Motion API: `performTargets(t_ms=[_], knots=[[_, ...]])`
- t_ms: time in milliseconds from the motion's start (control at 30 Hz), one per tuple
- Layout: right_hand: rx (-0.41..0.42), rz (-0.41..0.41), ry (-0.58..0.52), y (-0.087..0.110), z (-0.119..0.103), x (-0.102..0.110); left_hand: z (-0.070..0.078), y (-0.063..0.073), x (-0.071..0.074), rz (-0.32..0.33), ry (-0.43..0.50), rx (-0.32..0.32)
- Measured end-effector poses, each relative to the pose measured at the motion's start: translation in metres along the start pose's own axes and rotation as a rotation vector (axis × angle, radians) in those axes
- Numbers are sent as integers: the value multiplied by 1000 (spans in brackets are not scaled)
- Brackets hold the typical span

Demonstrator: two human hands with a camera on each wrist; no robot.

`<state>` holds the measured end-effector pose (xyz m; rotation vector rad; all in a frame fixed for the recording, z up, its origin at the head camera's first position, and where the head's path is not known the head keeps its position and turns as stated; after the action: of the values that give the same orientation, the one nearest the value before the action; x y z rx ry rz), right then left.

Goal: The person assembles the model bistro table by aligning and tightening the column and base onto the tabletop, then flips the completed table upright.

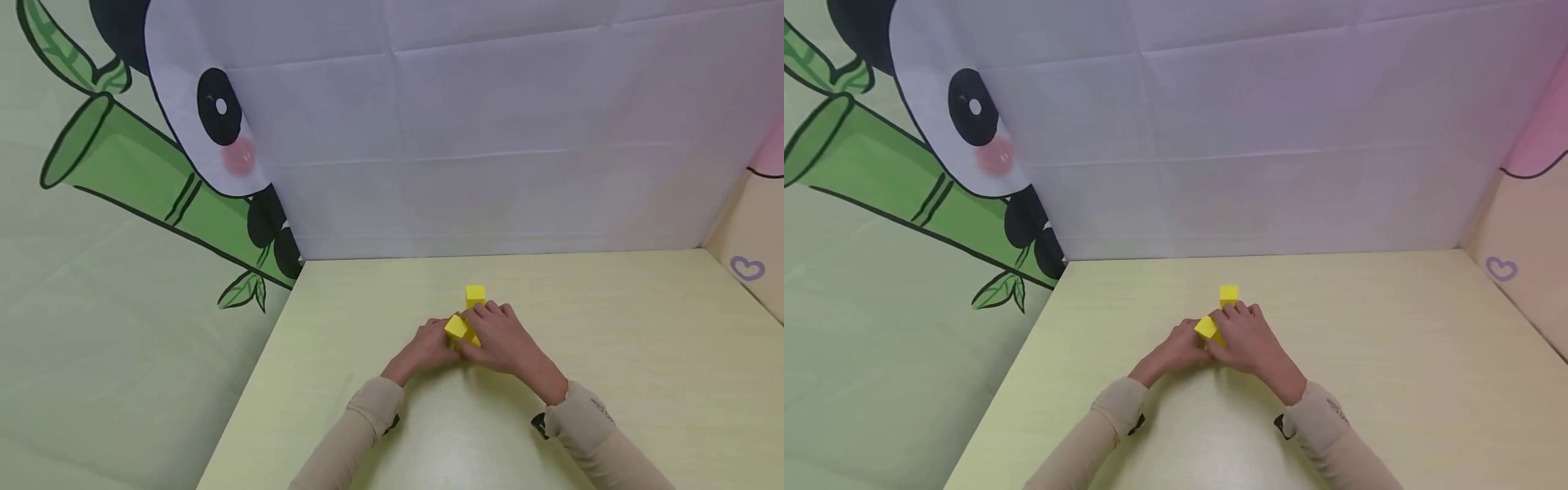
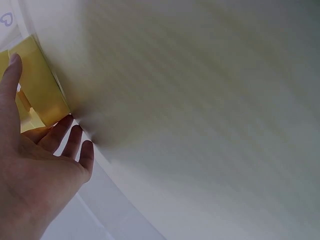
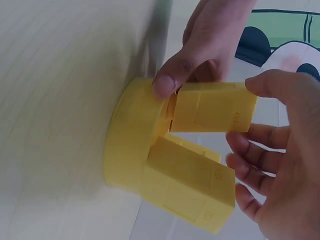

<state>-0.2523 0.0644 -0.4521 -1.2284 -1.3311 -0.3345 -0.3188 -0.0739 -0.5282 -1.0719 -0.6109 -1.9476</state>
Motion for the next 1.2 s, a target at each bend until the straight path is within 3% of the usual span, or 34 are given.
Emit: performTargets(t_ms=[200,433,967,1200], knots=[[-13,-5,23,-1,-1,0,1,1,1,-7,1,-4],[26,-14,19,-4,0,-1,0,0,2,-7,2,-9],[-48,-15,29,-10,4,-5,1,0,2,-12,5,-25],[-38,-18,-2,-12,4,-8,0,1,2,-10,-7,-10]])
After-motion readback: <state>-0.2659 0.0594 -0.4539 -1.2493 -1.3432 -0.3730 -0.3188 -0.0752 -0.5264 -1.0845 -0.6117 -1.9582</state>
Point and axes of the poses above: each hand's wrist, its own y-axis away from the middle knuckle, its own x-axis out of the back of the hand, z = x × y, the point moved 5 cm from there along -y, towards the middle knuckle, and after that the axes turned 1 degree about z, right-handed, at the moved point
